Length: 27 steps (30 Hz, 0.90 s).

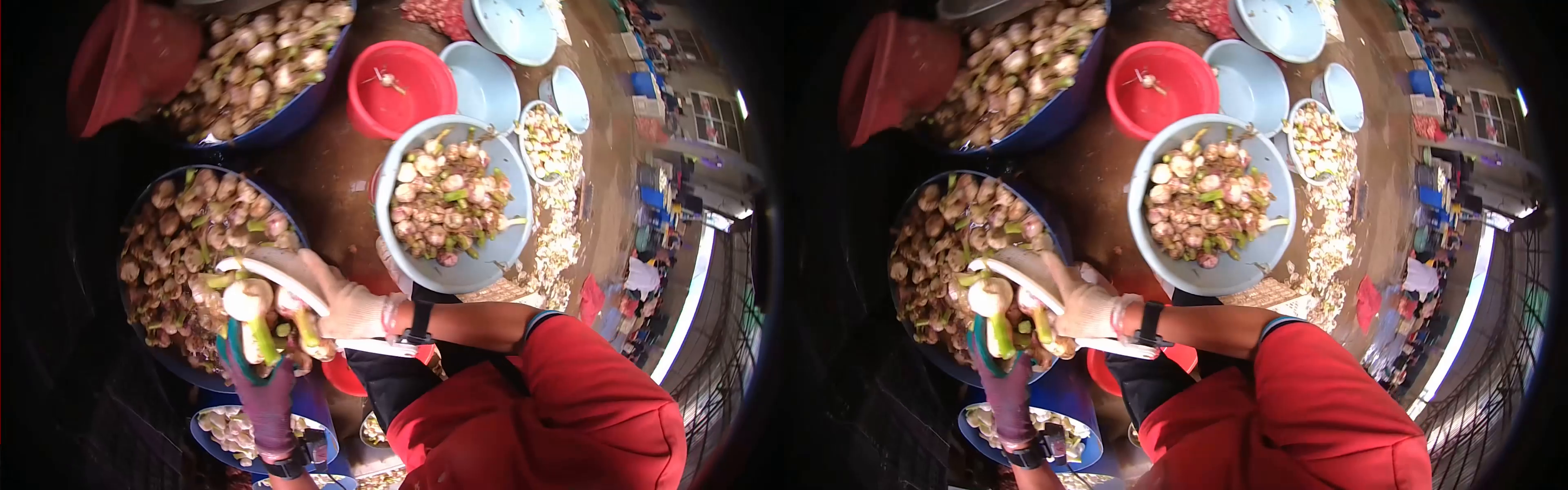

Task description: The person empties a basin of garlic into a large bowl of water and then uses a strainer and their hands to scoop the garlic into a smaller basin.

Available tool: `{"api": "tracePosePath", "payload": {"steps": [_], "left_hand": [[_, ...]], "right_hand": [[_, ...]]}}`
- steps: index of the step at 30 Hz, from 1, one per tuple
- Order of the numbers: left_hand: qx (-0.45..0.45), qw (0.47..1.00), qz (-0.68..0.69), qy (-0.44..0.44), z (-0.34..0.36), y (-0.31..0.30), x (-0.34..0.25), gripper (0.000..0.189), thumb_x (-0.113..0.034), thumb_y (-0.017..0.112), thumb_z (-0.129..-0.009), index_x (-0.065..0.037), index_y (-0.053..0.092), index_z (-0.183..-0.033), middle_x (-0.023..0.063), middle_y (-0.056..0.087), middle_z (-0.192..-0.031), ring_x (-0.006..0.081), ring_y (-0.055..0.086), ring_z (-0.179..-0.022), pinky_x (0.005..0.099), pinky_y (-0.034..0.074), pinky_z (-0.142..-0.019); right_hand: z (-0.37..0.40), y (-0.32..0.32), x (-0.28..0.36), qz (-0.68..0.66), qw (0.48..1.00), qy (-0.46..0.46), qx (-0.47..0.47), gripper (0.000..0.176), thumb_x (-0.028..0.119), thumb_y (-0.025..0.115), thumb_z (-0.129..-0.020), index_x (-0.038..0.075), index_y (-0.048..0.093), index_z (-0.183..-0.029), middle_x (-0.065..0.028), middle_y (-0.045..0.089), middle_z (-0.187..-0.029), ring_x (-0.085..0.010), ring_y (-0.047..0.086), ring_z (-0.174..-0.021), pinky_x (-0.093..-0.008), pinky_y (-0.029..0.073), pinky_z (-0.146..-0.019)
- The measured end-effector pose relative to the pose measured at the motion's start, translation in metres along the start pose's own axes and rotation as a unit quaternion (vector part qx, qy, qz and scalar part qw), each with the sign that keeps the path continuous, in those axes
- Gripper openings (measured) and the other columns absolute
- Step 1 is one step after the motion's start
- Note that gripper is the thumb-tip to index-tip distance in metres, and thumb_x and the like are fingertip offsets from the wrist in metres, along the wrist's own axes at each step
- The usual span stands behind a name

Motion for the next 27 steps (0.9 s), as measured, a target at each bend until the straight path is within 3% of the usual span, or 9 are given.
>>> {"api": "tracePosePath", "payload": {"steps": [1,4,6,8,10,14,16,25,27], "left_hand": [[0.010,0.992,-0.087,0.086,0.005,0.018,-0.022,0.085,-0.002,0.071,-0.062,-0.009,0.035,-0.139,0.0218,0.025,-0.143,0.0332,0.029,-0.133,0.0433,0.029,-0.107],[0.073,0.989,0.128,0.013,0.028,0.093,-0.055,0.081,0.000,0.071,-0.067,-0.012,0.036,-0.139,0.0216,0.023,-0.144,0.0310,0.026,-0.135,0.0420,0.029,-0.108],[0.091,0.990,0.032,0.105,0.035,0.140,-0.097,0.077,-0.007,0.076,-0.071,-0.011,0.038,-0.138,0.0203,0.024,-0.142,0.0293,0.036,-0.129,0.0386,0.037,-0.103],[0.174,0.967,0.164,0.083,0.039,0.203,-0.109,0.076,-0.004,0.075,-0.071,-0.010,0.038,-0.137,0.0197,0.027,-0.140,0.0291,0.043,-0.123,0.0377,0.043,-0.100],[0.208,0.965,0.086,0.137,0.048,0.250,-0.122,0.085,-0.003,0.070,-0.066,-0.008,0.031,-0.141,0.0195,0.027,-0.143,0.0309,0.032,-0.131,0.0403,0.031,-0.108],[0.294,0.953,-0.018,0.070,0.047,0.345,-0.103,0.090,-0.013,0.074,-0.068,-0.011,0.025,-0.143,0.0267,0.018,-0.147,0.0393,0.024,-0.136,0.0390,0.032,-0.107],[0.285,0.955,-0.075,0.041,0.046,0.375,-0.068,0.090,-0.015,0.074,-0.068,-0.012,0.025,-0.143,0.0264,0.021,-0.146,0.0395,0.026,-0.135,0.0388,0.033,-0.107],[0.261,0.962,-0.081,0.011,0.055,0.352,-0.013,0.079,-0.021,0.071,-0.070,-0.007,0.033,-0.138,0.0260,0.032,-0.138,0.0394,0.037,-0.126,0.0398,0.036,-0.103],[0.223,0.968,-0.111,0.037,0.048,0.334,0.006,0.073,-0.021,0.068,-0.072,-0.007,0.036,-0.136,0.0257,0.036,-0.136,0.0400,0.039,-0.124,0.0406,0.036,-0.103]], "right_hand": [[0.013,-0.023,-0.008,-0.009,0.999,-0.020,-0.033,0.099,0.013,0.067,-0.070,0.009,0.002,-0.145,-0.0276,0.042,-0.129,-0.0352,0.053,-0.111,-0.0376,0.043,-0.093],[0.056,-0.097,-0.020,-0.092,0.991,-0.061,-0.076,0.094,0.011,0.069,-0.068,0.006,0.010,-0.142,-0.0254,0.042,-0.129,-0.0337,0.050,-0.114,-0.0373,0.042,-0.095],[0.085,-0.150,-0.030,-0.117,0.982,-0.094,-0.116,0.091,0.011,0.070,-0.068,0.004,0.016,-0.140,-0.0240,0.043,-0.129,-0.0327,0.048,-0.117,-0.0371,0.041,-0.096],[0.118,-0.194,-0.052,-0.103,0.976,-0.094,-0.166,0.088,0.010,0.071,-0.067,0.003,0.021,-0.139,-0.0225,0.043,-0.129,-0.0318,0.046,-0.119,-0.0369,0.040,-0.097],[0.155,-0.232,-0.089,-0.048,0.968,-0.048,-0.242,0.085,0.009,0.073,-0.066,0.001,0.026,-0.137,-0.0211,0.043,-0.129,-0.0308,0.044,-0.121,-0.0367,0.039,-0.099],[0.206,-0.295,-0.107,0.282,0.897,-0.063,-0.336,0.083,0.008,0.074,-0.061,-0.001,0.033,-0.132,-0.0214,0.046,-0.117,-0.0371,0.046,-0.111,-0.0396,0.041,-0.092],[0.210,-0.320,-0.124,0.296,0.894,-0.044,-0.334,0.083,0.008,0.074,-0.059,-0.001,0.034,-0.131,-0.0208,0.046,-0.113,-0.0378,0.047,-0.106,-0.0406,0.042,-0.089],[0.238,-0.341,-0.160,0.333,0.885,-0.012,-0.325,0.081,0.015,0.075,-0.063,0.002,0.035,-0.131,-0.0180,0.044,-0.106,-0.0381,0.047,-0.100,-0.0430,0.044,-0.082],[0.241,-0.354,-0.165,0.365,0.858,0.011,-0.361,0.086,0.008,0.073,-0.060,-0.004,0.030,-0.133,-0.0218,0.045,-0.111,-0.0394,0.045,-0.104,-0.0438,0.039,-0.092]]}}
Point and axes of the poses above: each hand's wrist, its own z-axis away from the middle knuckle, its own y-axis out of the palm, x = y × z, the point moved 10 cm from there along -z, towards the middle knuckle
